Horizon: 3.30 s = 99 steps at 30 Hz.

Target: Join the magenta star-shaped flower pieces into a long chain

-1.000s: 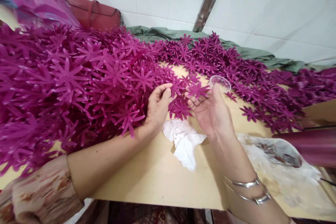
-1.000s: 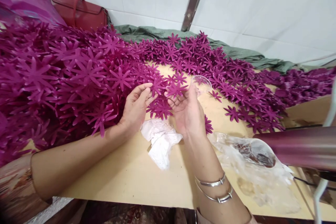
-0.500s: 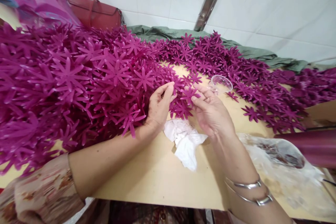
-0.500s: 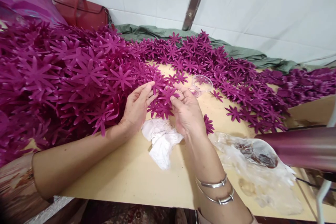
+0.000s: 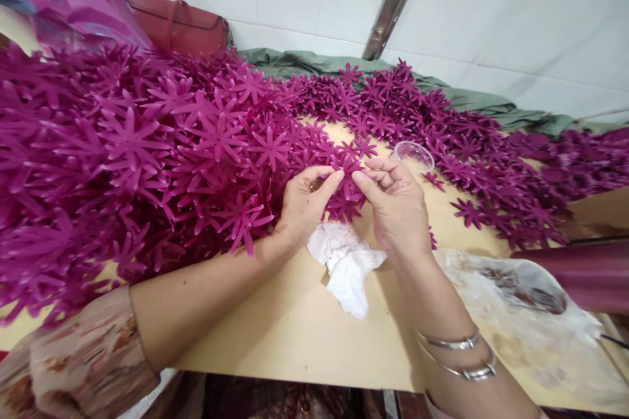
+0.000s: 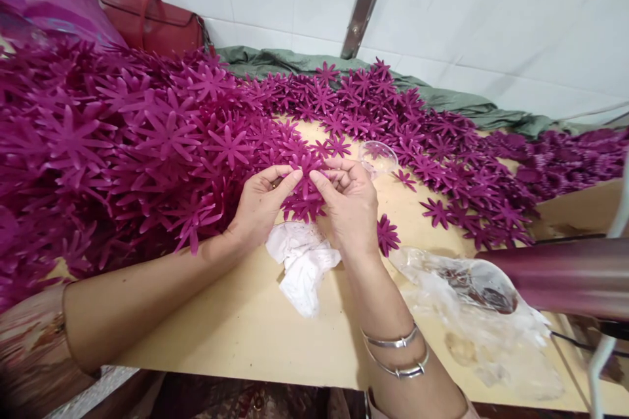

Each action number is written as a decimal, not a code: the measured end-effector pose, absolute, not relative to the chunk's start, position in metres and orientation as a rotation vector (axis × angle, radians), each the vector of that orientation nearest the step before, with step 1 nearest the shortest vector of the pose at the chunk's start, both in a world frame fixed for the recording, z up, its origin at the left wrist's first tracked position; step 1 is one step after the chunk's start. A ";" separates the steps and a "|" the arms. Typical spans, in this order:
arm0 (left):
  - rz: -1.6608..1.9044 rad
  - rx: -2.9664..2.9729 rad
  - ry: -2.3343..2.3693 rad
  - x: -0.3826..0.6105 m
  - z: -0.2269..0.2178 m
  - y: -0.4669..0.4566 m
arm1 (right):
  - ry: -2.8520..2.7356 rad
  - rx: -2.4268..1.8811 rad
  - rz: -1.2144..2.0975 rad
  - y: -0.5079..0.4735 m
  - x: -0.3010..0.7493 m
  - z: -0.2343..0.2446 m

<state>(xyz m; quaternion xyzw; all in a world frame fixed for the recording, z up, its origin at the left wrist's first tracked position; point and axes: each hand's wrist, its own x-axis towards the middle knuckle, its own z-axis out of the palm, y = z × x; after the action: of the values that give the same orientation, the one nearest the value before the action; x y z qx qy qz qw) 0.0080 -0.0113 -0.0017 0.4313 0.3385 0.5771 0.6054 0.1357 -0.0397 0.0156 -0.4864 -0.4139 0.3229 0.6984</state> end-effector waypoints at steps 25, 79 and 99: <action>1.438 0.874 0.770 0.011 -0.005 -0.007 | -1.246 -1.402 0.306 -0.051 0.139 0.029; 1.331 1.037 0.607 0.009 -0.002 -0.010 | -1.347 -1.340 0.149 -0.050 0.139 0.024; 1.436 0.896 0.708 0.008 -0.003 -0.005 | -0.940 -1.100 0.763 -0.039 0.145 0.015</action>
<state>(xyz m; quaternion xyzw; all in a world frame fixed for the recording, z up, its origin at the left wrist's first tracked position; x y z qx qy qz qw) 0.0084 -0.0048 -0.0033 0.3876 0.3065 0.6215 0.6079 0.1447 -0.0391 0.0148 -0.4908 -0.4193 0.3405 0.6836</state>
